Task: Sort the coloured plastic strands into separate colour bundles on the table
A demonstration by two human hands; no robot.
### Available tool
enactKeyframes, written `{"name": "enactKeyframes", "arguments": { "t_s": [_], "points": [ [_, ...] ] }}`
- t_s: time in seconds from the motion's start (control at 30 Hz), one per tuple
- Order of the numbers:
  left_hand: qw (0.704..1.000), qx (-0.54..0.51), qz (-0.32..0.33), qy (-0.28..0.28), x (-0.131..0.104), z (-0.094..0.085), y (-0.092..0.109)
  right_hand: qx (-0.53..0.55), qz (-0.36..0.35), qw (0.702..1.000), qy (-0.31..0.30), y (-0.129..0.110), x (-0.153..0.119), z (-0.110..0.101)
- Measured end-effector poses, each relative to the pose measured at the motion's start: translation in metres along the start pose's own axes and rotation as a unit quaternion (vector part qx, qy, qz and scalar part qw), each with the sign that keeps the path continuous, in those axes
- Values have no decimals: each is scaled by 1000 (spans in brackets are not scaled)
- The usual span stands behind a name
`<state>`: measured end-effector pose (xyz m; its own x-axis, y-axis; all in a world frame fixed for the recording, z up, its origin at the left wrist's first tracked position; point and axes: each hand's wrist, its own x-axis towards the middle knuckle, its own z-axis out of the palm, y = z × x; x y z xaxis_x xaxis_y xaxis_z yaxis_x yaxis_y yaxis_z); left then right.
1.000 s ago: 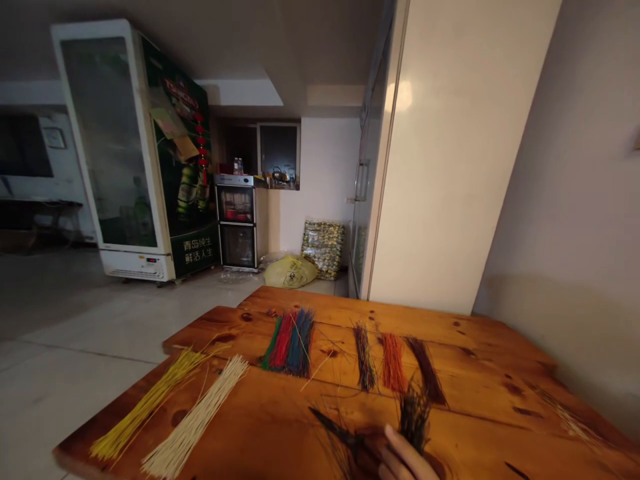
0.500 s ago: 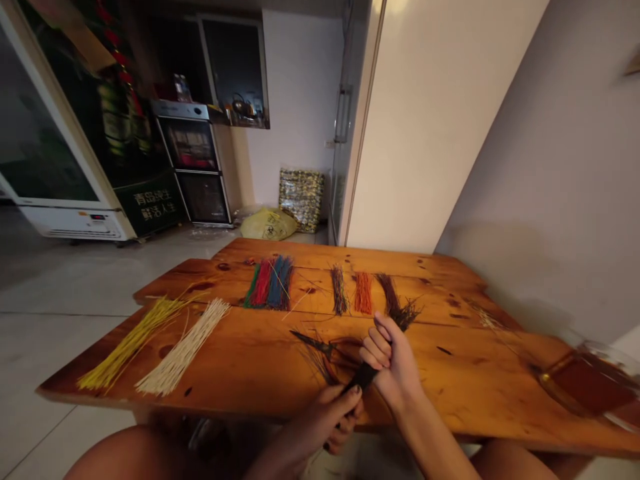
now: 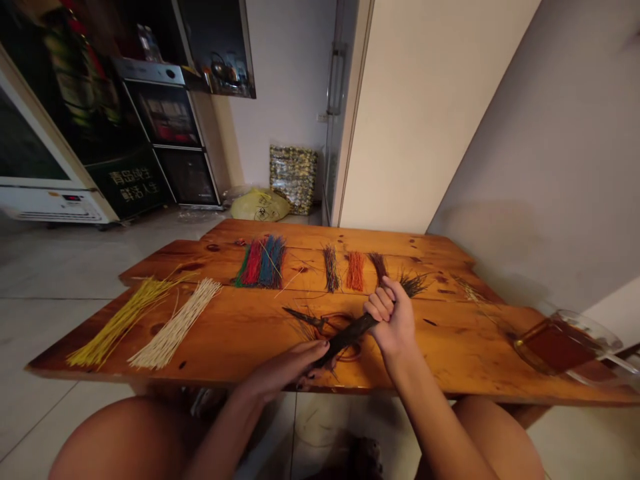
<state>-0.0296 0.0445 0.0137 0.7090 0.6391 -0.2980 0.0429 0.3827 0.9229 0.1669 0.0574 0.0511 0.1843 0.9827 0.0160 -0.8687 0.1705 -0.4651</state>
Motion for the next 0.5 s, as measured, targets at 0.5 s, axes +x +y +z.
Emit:
{"name": "enactKeyframes", "arguments": {
  "t_s": [0.5],
  "points": [
    [894, -392, 123, 181, 35, 14, -1, 13, -97, 995, 14, -6, -11, 10]
  ]
}}
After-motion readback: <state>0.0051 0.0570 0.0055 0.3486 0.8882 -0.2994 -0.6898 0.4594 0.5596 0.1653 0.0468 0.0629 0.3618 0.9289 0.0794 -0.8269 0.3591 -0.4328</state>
